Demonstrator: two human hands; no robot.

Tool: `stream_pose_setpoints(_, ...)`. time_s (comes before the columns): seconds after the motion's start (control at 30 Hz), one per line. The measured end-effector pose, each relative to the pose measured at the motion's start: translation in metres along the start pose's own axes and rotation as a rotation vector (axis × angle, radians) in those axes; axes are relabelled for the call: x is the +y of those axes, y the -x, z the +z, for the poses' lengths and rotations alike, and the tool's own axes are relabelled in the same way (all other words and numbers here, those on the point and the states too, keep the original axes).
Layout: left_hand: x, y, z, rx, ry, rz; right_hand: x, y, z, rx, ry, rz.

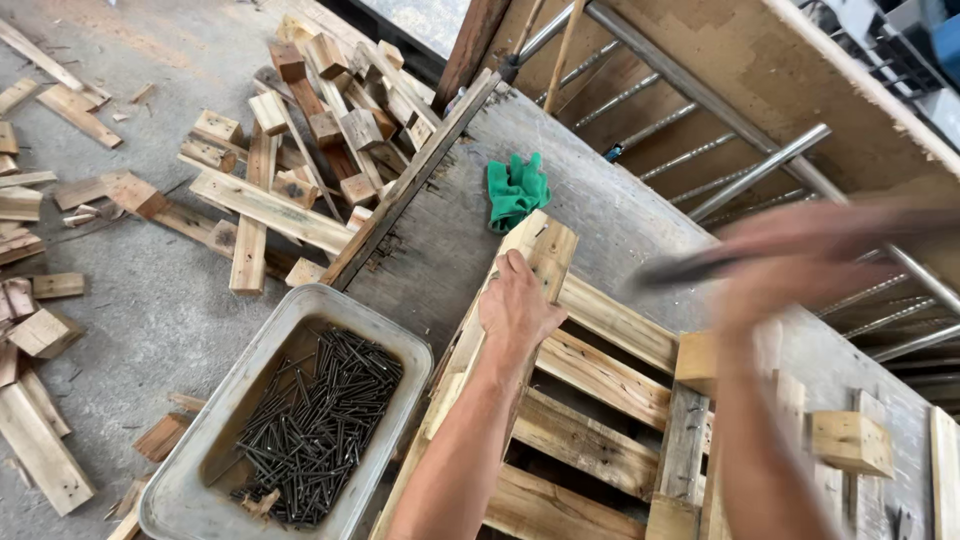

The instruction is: The person hammers nails into wooden planks to assemble a wooden pallet. They repeatedly pick nails from a container and drive them into the wood using a hammer, securing the planks together.

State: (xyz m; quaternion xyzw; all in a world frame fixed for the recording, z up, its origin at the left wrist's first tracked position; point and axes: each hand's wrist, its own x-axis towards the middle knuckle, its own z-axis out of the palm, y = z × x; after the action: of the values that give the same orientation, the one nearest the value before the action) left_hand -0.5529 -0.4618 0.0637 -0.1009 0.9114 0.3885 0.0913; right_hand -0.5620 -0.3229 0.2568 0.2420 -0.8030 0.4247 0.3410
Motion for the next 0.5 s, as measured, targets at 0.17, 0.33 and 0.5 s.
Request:
stream_pose_setpoints(0.17,0.001,0.007,0.001,0.161,0.063,0.041,0.08,0.108,0.029,-0.792,0.261,0.41)
stream_pose_setpoints(0.33,0.001,0.001,-0.002,0.097,0.059,0.017,0.03,0.015,-0.083,-0.36,-0.089,0.428)
stream_pose_setpoints(0.5,-0.001,0.001,0.002,0.11,0.083,-0.003,-0.027,-0.019,-0.022,0.176,-0.114,-0.03)
